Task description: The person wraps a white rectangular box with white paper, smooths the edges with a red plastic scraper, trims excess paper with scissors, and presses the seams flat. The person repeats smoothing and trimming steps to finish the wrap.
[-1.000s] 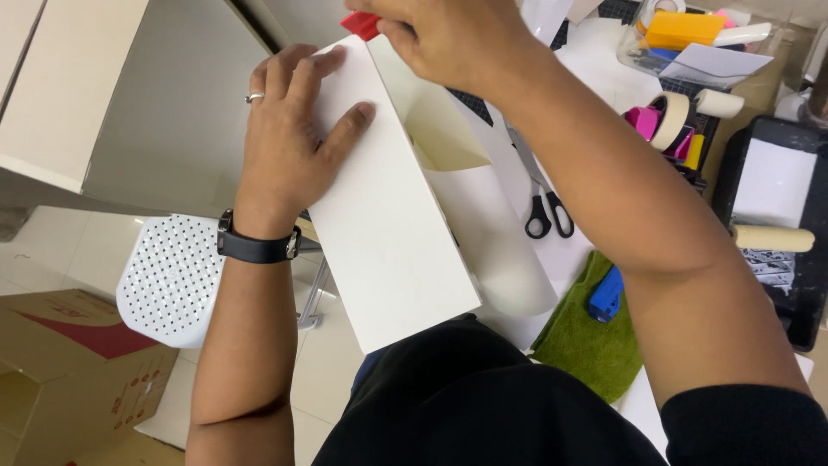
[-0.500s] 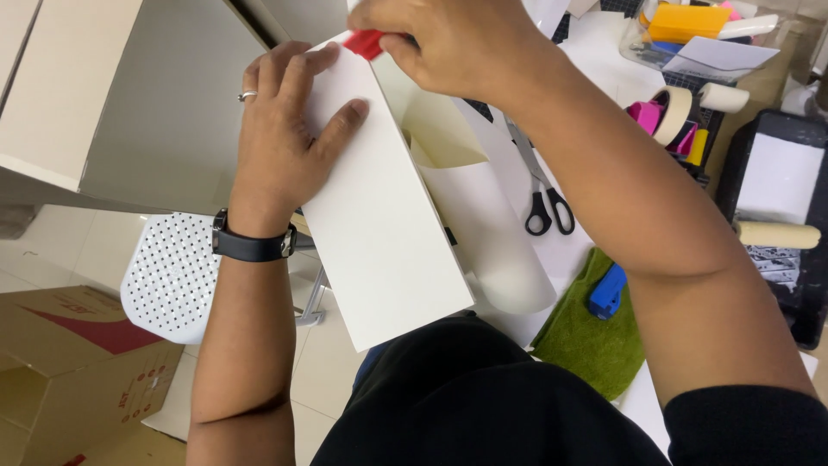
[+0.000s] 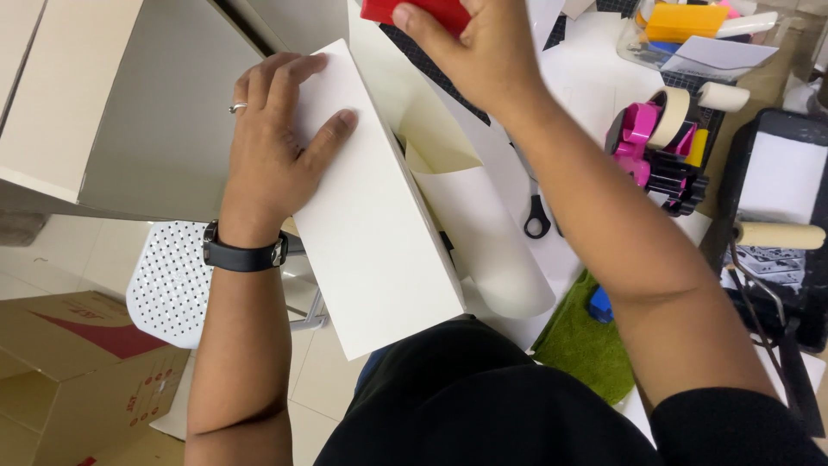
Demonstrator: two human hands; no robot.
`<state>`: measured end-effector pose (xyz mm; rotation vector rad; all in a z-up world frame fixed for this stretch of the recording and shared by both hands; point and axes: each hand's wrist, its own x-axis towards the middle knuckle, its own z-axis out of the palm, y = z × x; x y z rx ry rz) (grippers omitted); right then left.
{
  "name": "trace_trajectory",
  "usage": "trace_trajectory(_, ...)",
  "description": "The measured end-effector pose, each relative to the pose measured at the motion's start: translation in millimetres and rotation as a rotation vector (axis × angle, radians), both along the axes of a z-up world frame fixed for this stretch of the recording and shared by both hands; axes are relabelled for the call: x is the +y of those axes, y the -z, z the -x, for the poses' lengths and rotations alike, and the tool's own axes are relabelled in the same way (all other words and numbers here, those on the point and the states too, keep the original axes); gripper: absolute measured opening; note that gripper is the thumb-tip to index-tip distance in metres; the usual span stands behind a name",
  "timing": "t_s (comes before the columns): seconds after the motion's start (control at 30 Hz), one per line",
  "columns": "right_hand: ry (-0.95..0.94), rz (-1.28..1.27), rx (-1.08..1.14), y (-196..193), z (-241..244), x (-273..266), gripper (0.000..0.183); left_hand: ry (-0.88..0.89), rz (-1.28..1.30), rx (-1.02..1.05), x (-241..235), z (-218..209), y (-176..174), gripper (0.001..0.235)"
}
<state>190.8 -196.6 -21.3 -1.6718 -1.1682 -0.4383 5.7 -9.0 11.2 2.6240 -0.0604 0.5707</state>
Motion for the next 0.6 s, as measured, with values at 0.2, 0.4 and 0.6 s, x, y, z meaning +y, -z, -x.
trace_trajectory(0.2, -0.335, -0.228, 0.631, 56.1, 19.7, 34.5, 0.026, 0.008, 0.010, 0.018, -2.2, -0.7, -3.0, 0.042)
trace_trajectory(0.4, -0.425, -0.366, 0.659, 55.3, 27.1, 49.1, 0.026, -0.015, 0.024, 0.044, -4.0, 1.1, -2.4, 0.043)
trace_trajectory(0.6, -0.566, -0.303, 0.669, 51.8, 32.4, 41.6, 0.023, -0.044, 0.034, 0.065, -2.9, 4.5, -0.8, 0.044)
